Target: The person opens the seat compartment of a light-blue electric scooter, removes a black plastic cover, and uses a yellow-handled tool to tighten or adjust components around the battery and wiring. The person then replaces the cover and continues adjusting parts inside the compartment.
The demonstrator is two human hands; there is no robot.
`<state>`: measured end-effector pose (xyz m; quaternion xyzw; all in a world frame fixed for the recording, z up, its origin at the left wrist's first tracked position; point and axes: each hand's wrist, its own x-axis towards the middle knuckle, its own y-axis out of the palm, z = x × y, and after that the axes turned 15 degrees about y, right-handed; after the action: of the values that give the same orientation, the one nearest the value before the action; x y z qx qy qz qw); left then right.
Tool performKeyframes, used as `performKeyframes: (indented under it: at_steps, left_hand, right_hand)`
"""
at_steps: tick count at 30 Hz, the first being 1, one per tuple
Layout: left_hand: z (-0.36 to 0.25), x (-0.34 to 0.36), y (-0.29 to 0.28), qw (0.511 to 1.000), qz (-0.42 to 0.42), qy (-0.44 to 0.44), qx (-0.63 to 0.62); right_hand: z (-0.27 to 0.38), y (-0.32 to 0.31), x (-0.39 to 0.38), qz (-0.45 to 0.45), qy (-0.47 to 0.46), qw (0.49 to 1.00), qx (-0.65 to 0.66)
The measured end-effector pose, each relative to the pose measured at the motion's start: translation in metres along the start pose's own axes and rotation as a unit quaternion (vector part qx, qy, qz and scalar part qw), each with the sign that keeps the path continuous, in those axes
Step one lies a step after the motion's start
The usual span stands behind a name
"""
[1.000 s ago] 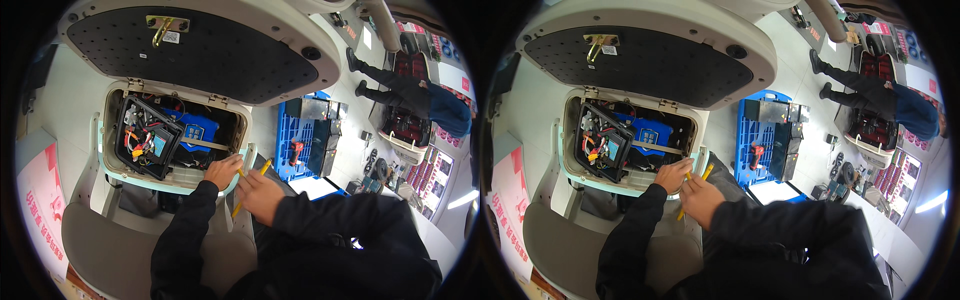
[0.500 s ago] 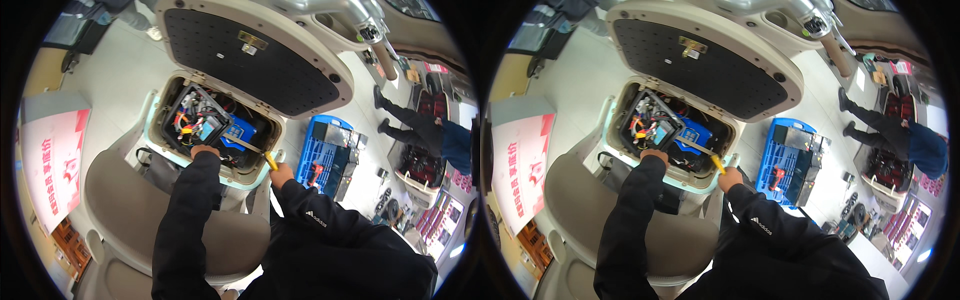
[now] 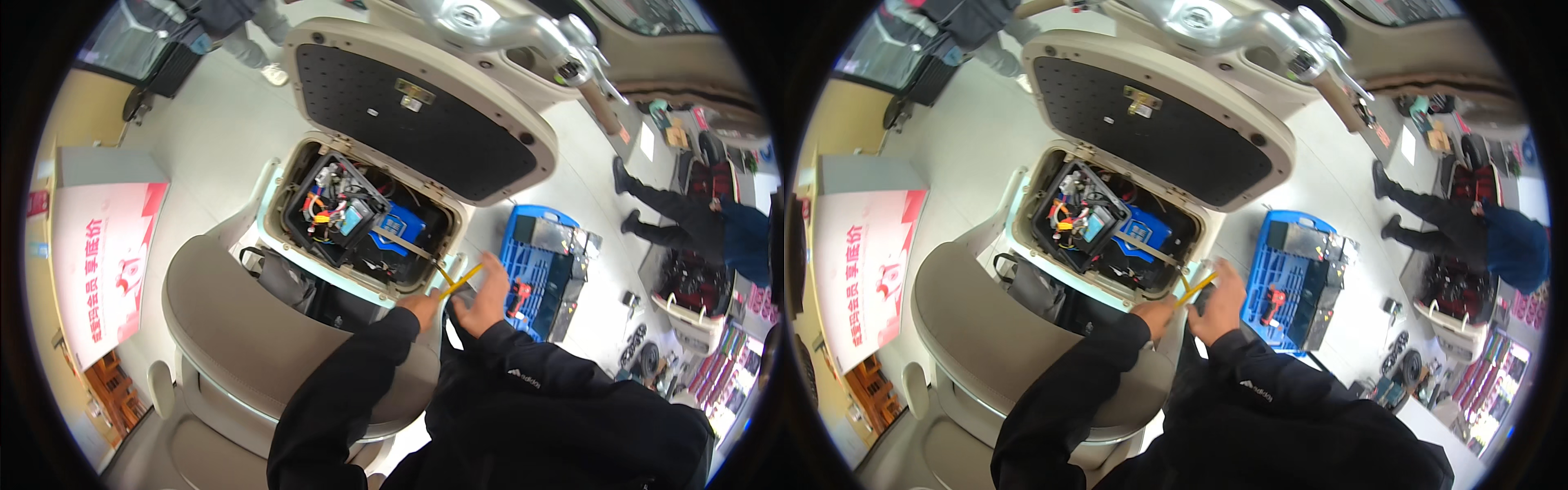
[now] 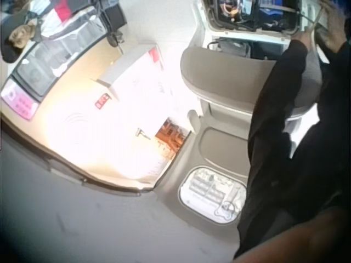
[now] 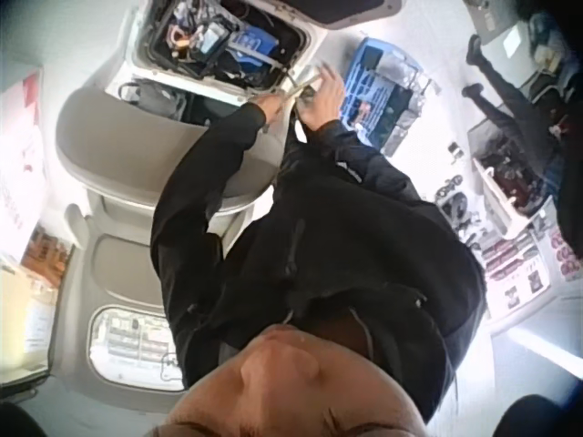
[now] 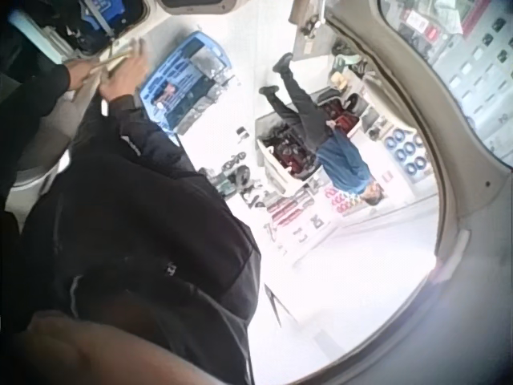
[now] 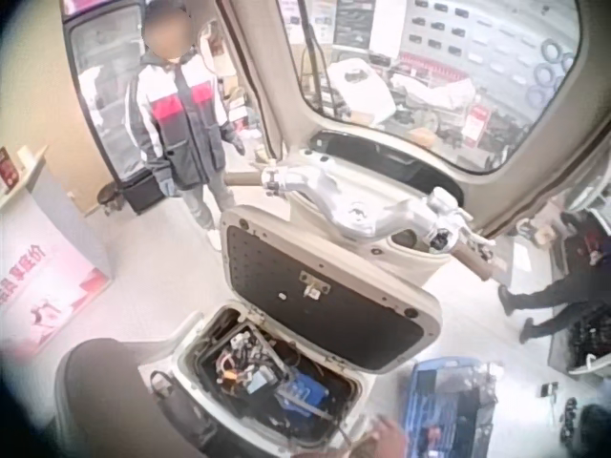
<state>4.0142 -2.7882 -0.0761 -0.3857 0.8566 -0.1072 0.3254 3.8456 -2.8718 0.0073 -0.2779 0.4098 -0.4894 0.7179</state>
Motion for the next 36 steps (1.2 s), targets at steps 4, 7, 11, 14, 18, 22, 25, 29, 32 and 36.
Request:
performKeyframes:
  at_steps: [4, 7, 11, 14, 18, 22, 25, 29, 32, 36]
  left_hand:
    - [-0.01, 0.013, -0.027, 0.986, 0.042, 0.035, 0.155]
    - [-0.004, 0.032, -0.038, 0.963, 0.014, 0.022, 0.267]
    - [-0.03, 0.021, -0.056, 0.921, -0.205, -0.049, 0.328]
    - [-0.048, 0.013, -0.048, 0.967, -0.152, -0.092, 0.182]
    - [-0.045, 0.008, -0.03, 0.993, -0.042, -0.04, -0.106]
    - [-0.026, 0.027, -0.015, 0.998, -0.02, 0.046, -0.034]
    - [-0.033, 0.023, -0.021, 0.999, -0.018, -0.011, -0.039]
    - [-0.041, 0.009, -0.05, 0.983, -0.065, 0.028, 0.167]
    - [-0.024, 0.022, -0.044, 0.908, -0.179, 0.169, 0.339]
    - [-0.043, 0.023, -0.057, 0.919, -0.289, 0.034, 0.265]
  right_hand:
    - [-0.008, -0.018, 0.02, 0.207, -0.186, 0.932, -0.233]
    - [-0.019, 0.03, 0.041, 0.245, -0.038, 0.928, -0.276]
    - [-0.026, 0.059, 0.053, 0.267, 0.105, 0.933, -0.217]
    - [-0.043, 0.089, 0.039, 0.259, 0.491, 0.742, 0.376]
    - [-0.043, 0.119, 0.025, 0.22, 0.481, 0.463, 0.711]
    - [-0.046, 0.097, 0.028, 0.204, 0.483, 0.474, 0.707]
    - [-0.023, 0.06, 0.001, -0.185, 0.259, 0.947, 0.039]
    - [-0.006, -0.01, -0.001, 0.027, -0.153, 0.968, -0.196]
    - [-0.015, 0.025, 0.012, 0.158, -0.036, 0.964, -0.21]
    - [-0.035, 0.071, 0.029, 0.128, 0.087, 0.978, -0.14]
